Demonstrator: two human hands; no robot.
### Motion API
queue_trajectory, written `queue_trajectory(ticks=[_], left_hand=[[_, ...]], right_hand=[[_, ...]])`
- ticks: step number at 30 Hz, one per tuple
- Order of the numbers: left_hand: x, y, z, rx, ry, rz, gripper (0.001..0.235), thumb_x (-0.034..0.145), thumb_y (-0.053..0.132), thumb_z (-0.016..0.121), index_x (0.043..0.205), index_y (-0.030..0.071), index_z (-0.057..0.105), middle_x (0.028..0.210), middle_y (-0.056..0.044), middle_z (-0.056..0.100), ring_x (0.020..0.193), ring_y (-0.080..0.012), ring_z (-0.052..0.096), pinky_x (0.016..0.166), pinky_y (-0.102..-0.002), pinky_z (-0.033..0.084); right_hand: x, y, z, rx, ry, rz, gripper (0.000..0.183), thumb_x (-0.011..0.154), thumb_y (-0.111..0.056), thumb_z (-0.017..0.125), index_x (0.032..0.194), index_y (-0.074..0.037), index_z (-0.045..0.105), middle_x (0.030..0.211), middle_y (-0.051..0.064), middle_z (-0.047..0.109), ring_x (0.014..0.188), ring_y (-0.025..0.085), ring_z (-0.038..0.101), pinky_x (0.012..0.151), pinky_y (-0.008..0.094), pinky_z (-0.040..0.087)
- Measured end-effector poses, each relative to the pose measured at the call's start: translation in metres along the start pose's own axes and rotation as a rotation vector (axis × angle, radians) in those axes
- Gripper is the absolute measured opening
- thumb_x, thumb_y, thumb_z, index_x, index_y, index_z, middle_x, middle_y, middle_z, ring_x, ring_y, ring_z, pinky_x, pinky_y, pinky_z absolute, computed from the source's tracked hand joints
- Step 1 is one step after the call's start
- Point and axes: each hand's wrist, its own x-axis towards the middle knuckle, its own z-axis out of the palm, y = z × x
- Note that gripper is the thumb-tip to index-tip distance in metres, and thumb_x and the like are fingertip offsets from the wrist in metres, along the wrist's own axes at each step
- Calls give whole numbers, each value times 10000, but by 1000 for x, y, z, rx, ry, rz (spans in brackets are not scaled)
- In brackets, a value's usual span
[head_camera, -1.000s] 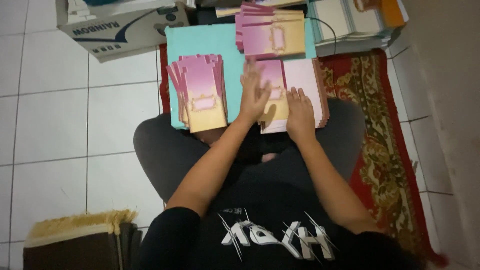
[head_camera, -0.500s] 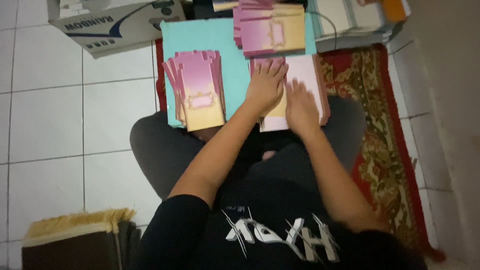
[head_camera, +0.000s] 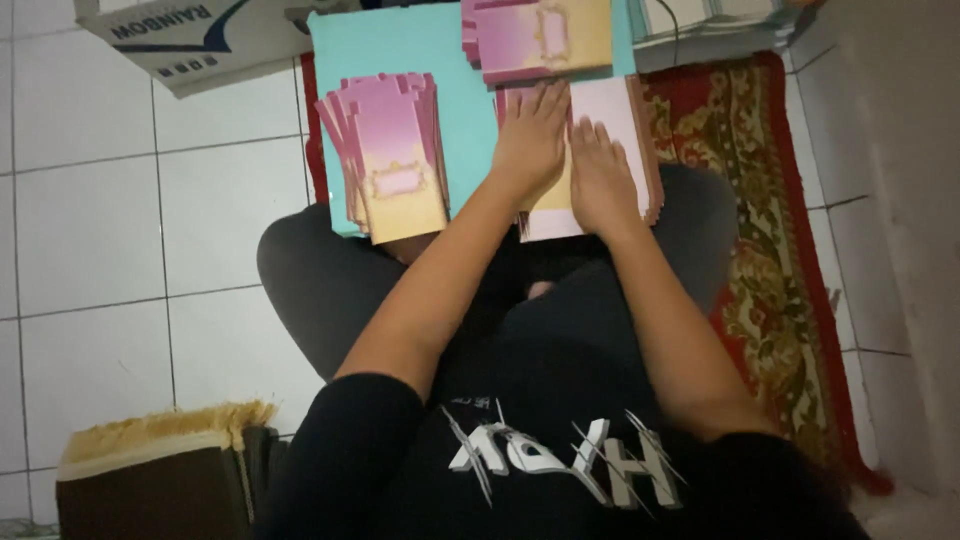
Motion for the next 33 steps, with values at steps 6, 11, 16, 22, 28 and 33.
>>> queue_trajectory(ticks=[6,11,16,22,28,33], left_hand=[[-9,3,-15,-12,-57,-27,534,993,236,461,1486,30,472,1561,-94,488,1482,-300,369,1215,-540,256],[1,4,3,-34,17,-68,548,981,240,464,1471,-6,481,1547,-132,504,1472,-323,397,1226,-566,237],[-8,6,-2,-16,47,-25,569,953,216,514,1466,-29,485,1554,-152,488,1457,-361,422,1211,-570,274],[-10,-1,2,-11,38,35,554,968,217,502,1464,-28,477,1517,-172,529,1407,-372,474,1186,-553,302],[12,-9,38,45,80,0,588,964,291,537,1436,-55,478,1468,-201,529,1319,-399,475,1137,-514,315],[-6,5,17,-17,-62,6,603,967,290,485,1472,-38,449,1551,-216,463,1423,-397,436,1186,-508,283]], right_hand=[[46,3,-4,77,-45,59,549,1051,-134,318,1572,29,368,1657,227,310,1541,360,233,1231,481,172],[-10,-9,-2,58,-40,52,561,1017,-103,371,1540,98,363,1638,269,330,1520,413,279,1213,512,220],[-5,-5,0,-21,-52,30,578,1018,-112,375,1562,83,353,1649,261,321,1518,416,284,1197,527,240],[56,4,4,77,-18,106,540,1055,-181,343,1540,36,433,1630,241,352,1518,385,271,1207,509,209],[-5,-6,10,-6,28,22,566,1041,-130,364,1550,118,339,1624,307,337,1512,447,295,1211,528,230],[22,-3,-2,31,-59,94,585,1021,-103,407,1580,57,332,1664,257,263,1537,409,215,1221,516,196]])
